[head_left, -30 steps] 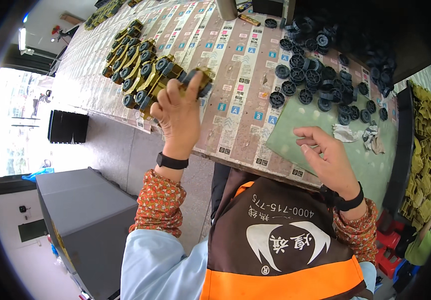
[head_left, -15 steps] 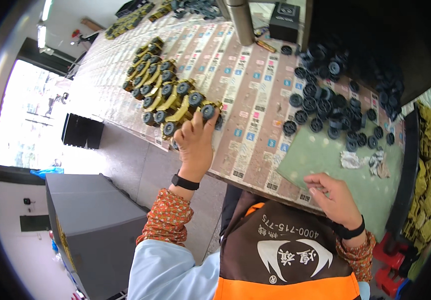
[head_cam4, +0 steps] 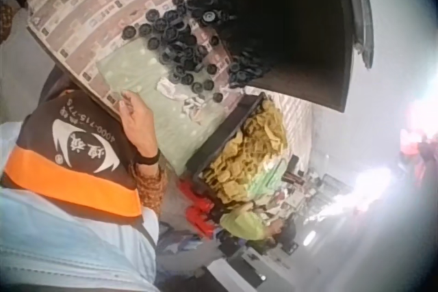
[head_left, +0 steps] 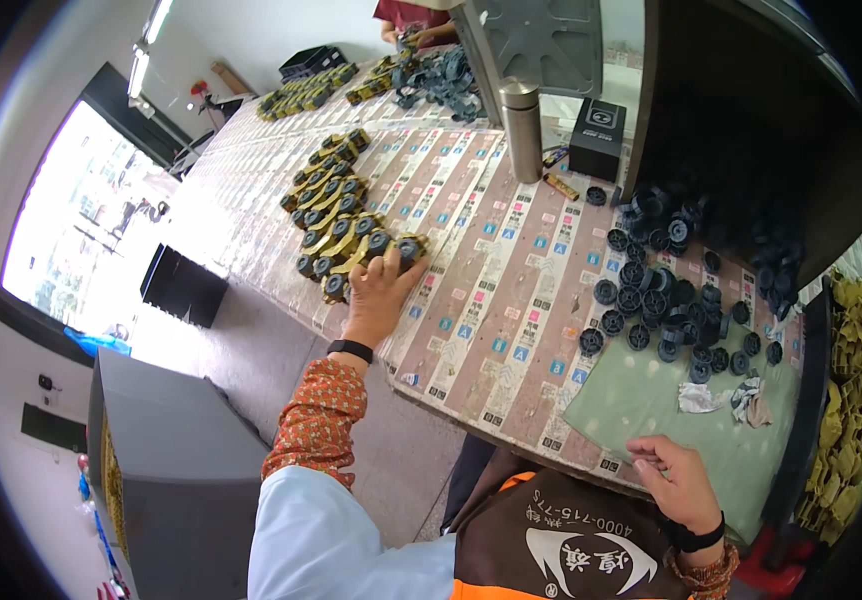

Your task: The person assembles yellow toy trucks by hand, picking up yellow chassis bodies and inserting black wheels into the wheel wells. The person handles the components one at a time, fitting the wheels into place and placing the completed trucks on the table.

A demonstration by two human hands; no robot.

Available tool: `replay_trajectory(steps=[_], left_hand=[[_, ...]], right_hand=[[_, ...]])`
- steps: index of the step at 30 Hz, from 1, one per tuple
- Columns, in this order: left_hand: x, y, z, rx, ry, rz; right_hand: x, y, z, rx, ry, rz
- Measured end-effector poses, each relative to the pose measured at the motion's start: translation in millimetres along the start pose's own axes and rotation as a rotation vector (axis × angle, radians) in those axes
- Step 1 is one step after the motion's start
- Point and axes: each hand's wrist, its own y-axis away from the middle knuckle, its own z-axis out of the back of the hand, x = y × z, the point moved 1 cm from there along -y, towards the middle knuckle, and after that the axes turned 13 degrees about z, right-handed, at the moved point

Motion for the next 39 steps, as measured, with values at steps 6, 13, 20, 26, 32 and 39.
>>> replay_trajectory(steps=[6,13,20,26,32,39], left_hand=[[59,-45,-61,0.061,0.014,0.093],[117,-76,-125,0.070,-0.093,0.334],[146,-81,-131,0.197,0.390,0.346],[80,-95,-70,0.189,0.339,0.245],[-1,-98,52,0.111,0.526,0.057],[-113,-106,199,0.339,0.857,-0.212]], right_hand=[[8,25,3,-0.101,0.041,-0.063],[30,63,12,-0.179,0.072,-0.177],[82,130,97,-0.488,0.381,-0.019],[73,234,244,-1.060,0.716,-0.115],[19,246,266,-0.539,1.048,-0.329],[24,221,255,-0.482,1.034,-0.500]])
